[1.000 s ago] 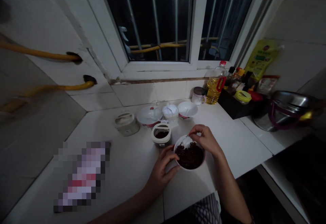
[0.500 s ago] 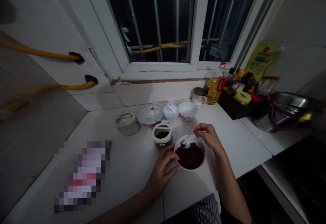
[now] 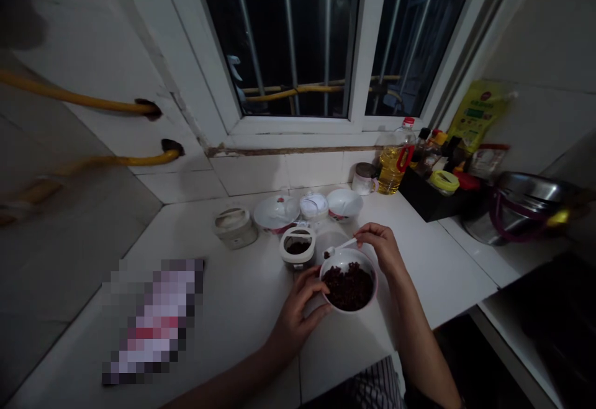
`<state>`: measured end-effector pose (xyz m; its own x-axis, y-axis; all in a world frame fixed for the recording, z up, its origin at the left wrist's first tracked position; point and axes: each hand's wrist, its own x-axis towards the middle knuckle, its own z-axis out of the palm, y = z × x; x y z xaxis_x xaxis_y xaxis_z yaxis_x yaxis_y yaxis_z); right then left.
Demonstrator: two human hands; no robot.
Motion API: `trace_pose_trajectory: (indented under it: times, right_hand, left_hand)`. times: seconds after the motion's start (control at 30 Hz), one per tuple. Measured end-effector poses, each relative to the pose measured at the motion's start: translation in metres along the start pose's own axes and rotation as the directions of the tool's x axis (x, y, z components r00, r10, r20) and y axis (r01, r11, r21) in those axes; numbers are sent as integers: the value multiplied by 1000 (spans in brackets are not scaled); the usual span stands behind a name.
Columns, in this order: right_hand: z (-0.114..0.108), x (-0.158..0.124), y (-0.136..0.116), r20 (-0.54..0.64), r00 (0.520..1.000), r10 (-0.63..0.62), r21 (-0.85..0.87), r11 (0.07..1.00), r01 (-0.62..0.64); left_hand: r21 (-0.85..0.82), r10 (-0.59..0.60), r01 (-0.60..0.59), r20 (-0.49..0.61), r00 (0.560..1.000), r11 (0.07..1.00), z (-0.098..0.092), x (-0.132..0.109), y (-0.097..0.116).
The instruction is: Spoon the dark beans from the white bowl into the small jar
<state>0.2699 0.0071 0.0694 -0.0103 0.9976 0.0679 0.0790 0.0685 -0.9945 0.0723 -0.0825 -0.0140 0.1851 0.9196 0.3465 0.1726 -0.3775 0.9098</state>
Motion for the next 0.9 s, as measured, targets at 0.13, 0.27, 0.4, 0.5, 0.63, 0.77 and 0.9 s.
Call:
trace_pose_trajectory:
  times: [0.13,0.27,0.4,0.5,0.63,0.77,0.9]
  right_hand:
    - [25,-9,-12,-29,981,-193,-51,980,191]
    - [50,-19,-22,142,873,-467,-256,835,488]
    - [42,-20,-20,157,861,-484,-251,824,509]
    - [15,-16,-15,56,898,-436,-168,883,439]
    - [-13,-11,-8,113,938,-326,-273,898,345]
    - [-9,-11,0,172,955,-241,-429,855,293]
    - [3,-12,2,218,968,-127,-404,891,208]
  left_hand:
    - [12,3,-3,-3,1000,1000,1,0,-2]
    - [5,12,-12,-7,1000,1000,2,-1,-3]
    - [7,-9,9,-5,1000,1000,1,-1,-3]
    - [-2,-12,12,4,1000,1000,1,-2,-3]
    - [-8,-3,3,5,1000,1000,1,-2,-4]
    - [-2,5,-5,-6,1000,1000,1,-2,-3]
    - [-5,-6,6,2,1000,1000,-1,-1,0]
